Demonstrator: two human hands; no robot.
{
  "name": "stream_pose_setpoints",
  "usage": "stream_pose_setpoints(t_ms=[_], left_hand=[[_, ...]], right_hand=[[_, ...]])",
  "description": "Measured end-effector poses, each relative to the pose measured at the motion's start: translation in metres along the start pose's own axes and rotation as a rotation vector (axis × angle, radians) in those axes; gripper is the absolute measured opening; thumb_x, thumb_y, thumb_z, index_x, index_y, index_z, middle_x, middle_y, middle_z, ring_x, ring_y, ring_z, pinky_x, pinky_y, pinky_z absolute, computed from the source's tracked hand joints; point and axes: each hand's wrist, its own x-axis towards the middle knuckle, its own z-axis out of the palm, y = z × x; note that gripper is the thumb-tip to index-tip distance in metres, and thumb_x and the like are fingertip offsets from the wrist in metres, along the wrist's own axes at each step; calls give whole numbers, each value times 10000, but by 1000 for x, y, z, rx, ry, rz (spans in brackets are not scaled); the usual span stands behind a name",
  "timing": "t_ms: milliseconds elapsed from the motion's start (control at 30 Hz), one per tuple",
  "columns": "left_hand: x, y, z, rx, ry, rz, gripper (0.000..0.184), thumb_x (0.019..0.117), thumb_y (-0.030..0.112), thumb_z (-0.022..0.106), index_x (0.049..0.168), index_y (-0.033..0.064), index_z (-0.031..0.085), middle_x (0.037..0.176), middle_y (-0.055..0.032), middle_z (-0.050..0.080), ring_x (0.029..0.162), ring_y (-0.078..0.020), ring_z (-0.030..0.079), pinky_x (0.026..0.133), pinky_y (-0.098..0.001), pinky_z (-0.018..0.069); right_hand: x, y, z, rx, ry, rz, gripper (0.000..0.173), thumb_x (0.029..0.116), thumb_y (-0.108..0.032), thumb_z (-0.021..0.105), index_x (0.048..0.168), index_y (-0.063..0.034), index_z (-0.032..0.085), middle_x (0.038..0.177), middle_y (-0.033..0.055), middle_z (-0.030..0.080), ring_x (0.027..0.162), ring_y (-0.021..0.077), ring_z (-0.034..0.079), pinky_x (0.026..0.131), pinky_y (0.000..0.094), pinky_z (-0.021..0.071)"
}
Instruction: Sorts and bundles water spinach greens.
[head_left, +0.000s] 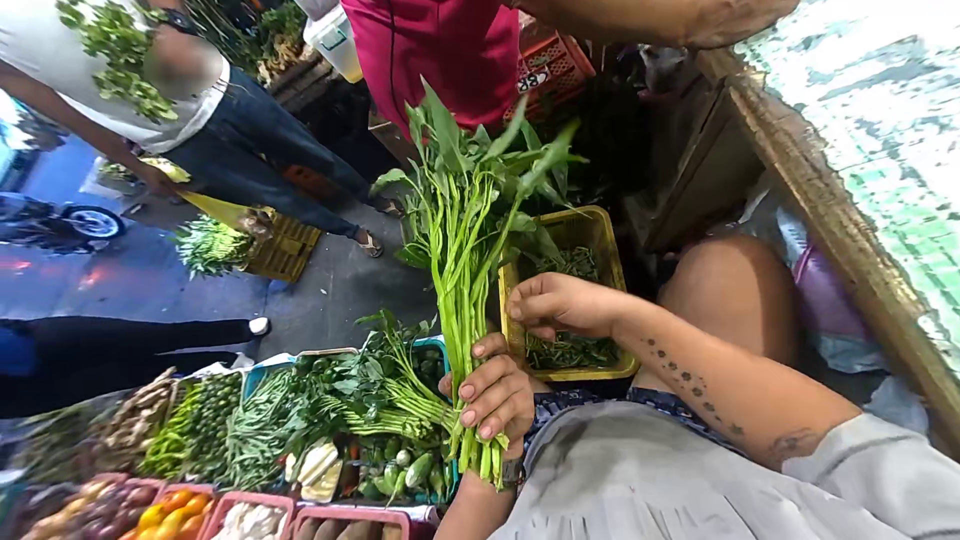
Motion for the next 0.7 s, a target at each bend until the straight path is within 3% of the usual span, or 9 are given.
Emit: stream_pose_setpoints(t_ms=[67,133,167,300,400,467,533,633,700], left_hand=[[1,-5,3,9,4,-4,327,875,185,707,1109,-28,625,745,-95,713,596,-211,724,527,-268,583],[1,-7,7,24,30,-6,301,890,186,688,1095,-24,624,729,-88,705,584,-203,717,518,-264,576],[1,-9,7,27,40,-2,297,893,184,682,1094,-28,626,726,-89,705,580,-200,715,517,-261,573],[7,-14,1,48,41,21,293,905,167,652,1103,-48,626,709,-89,703,573,-189,713,511,-248,568],[18,-20,-5,55,20,-17,337,925,194,643,1131,-73,635,721,-99,710,589,-178,715,531,-239,566],[27,-24,-9,57,9,-62,356,924,192,641,1148,-85,641,740,-116,720,608,-189,723,554,-249,575],[32,-29,-15,57,5,-75,333,914,159,641,1141,-86,642,749,-127,724,614,-201,727,562,-255,578],[38,-41,-22,64,-32,-38,341,925,174,633,1136,-92,657,764,-126,733,621,-182,730,570,-236,574],[41,-47,-21,61,-46,-13,343,928,180,632,1129,-98,650,752,-116,727,608,-163,723,560,-215,564]], right_hand=[[1,9,-25,-617,82,129,185,994,-243,686,1071,-86,746,950,79,715,874,190,675,806,416,560],[7,33,-45,-961,155,322,365,942,-356,741,1223,-122,737,1239,166,688,1214,373,610,1032,640,450],[7,46,-54,-1012,187,390,425,939,-385,741,1268,-118,716,1289,190,665,1267,413,575,1057,671,417],[-6,64,-64,-955,352,520,346,977,-358,687,1193,-93,732,1126,194,719,1086,419,673,911,674,511],[-17,49,-71,-894,529,438,276,991,-330,641,1033,-74,736,1012,192,720,996,422,690,815,678,529],[-21,41,-78,-837,639,327,238,995,-298,628,1017,-81,723,976,180,718,965,403,695,791,656,534],[-23,42,-86,-725,741,192,239,984,-293,650,1118,-109,722,1072,142,722,1023,352,695,855,622,546],[-21,46,-92,-516,765,63,579,962,-334,711,1472,-132,523,1406,127,602,1271,315,601,1057,580,486],[-19,46,-93,-424,736,35,616,972,-322,709,1518,-164,471,1408,104,613,1266,278,614,1068,549,493]])
